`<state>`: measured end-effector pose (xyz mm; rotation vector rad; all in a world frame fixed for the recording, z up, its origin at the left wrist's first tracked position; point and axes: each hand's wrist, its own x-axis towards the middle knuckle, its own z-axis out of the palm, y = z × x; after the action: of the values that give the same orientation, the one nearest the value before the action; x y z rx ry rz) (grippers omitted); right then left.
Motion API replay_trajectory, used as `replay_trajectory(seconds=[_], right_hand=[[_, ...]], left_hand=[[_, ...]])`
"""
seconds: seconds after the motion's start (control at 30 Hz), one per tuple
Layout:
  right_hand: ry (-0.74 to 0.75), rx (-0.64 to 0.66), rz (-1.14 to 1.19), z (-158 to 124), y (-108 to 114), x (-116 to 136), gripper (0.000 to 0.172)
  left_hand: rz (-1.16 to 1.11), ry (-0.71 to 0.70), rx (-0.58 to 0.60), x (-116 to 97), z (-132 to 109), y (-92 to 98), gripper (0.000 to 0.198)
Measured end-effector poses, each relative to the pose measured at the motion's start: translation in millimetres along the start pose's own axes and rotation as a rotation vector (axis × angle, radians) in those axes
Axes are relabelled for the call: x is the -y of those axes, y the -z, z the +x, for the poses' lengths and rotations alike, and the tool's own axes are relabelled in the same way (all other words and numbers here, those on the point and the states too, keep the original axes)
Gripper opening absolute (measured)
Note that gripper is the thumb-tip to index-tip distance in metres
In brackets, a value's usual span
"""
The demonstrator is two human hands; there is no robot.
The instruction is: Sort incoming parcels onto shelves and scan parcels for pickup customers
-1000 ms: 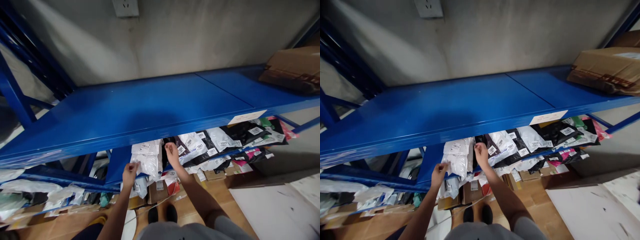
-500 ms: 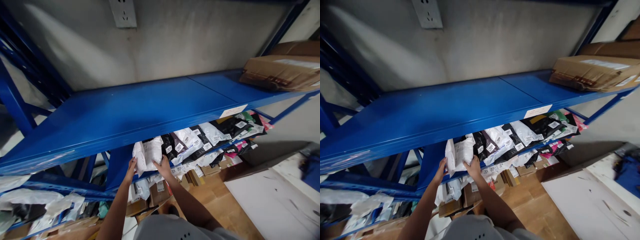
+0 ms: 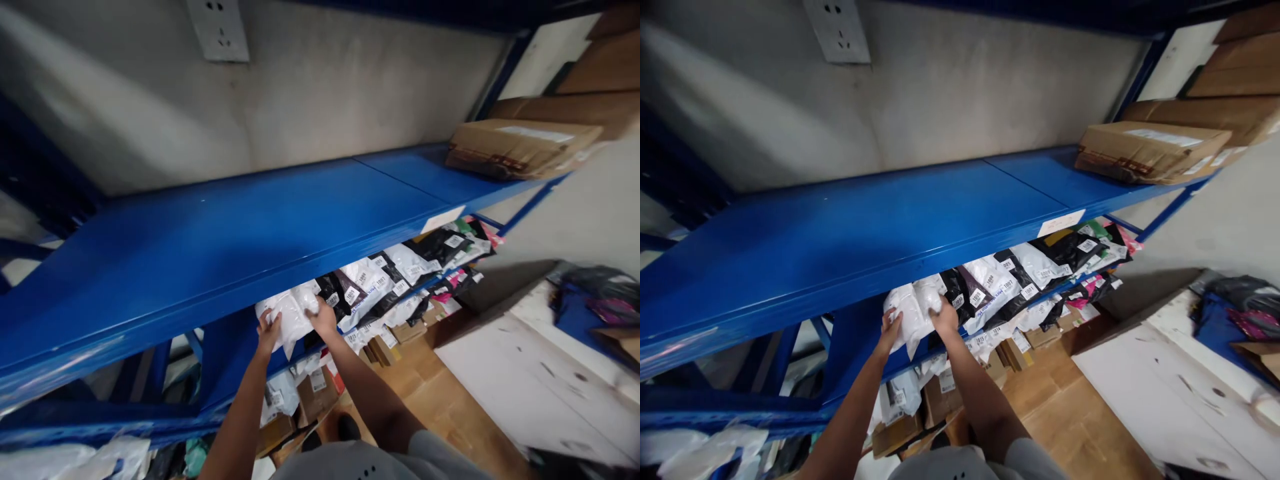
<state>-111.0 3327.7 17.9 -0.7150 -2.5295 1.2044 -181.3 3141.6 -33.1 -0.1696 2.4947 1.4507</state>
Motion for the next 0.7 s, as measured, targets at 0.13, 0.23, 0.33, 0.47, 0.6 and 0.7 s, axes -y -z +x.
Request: replay_trajectory(seconds=[0.13, 0.23, 0.33, 0.47, 0.6, 0.7], right_hand=[[0.157, -0.191, 0.166, -13, 6, -24, 0.054], [0.222, -0.526, 0.129, -24, 22, -38, 0.053], [0.057, -0.744, 0.005, -20, 45, -54, 0.065], [0.051, -0.349, 0.072, -4, 54, -65, 0.042], [0.115, -0.211, 0.082, -3, 36, -56, 0.027], [0.09, -0.306, 0.056, -2, 44, -57, 0.033]], left_hand=[[0.106, 0.107, -0.04, -14, -2, -6.2, 0.092], [0.111, 0.174, -0.031, -16, -3, -4.8, 0.101], [0.044, 0.141, 0.028, -16, -7, -3.3, 0.097], [-0.027, 0.052, 0.079, -20, -12, -7.4, 0.097], [-0.053, -0.073, 0.101, -31, -8, -17.6, 0.098], [-0.089, -0.077, 0.114, -35, 1, -19.3, 0.093]])
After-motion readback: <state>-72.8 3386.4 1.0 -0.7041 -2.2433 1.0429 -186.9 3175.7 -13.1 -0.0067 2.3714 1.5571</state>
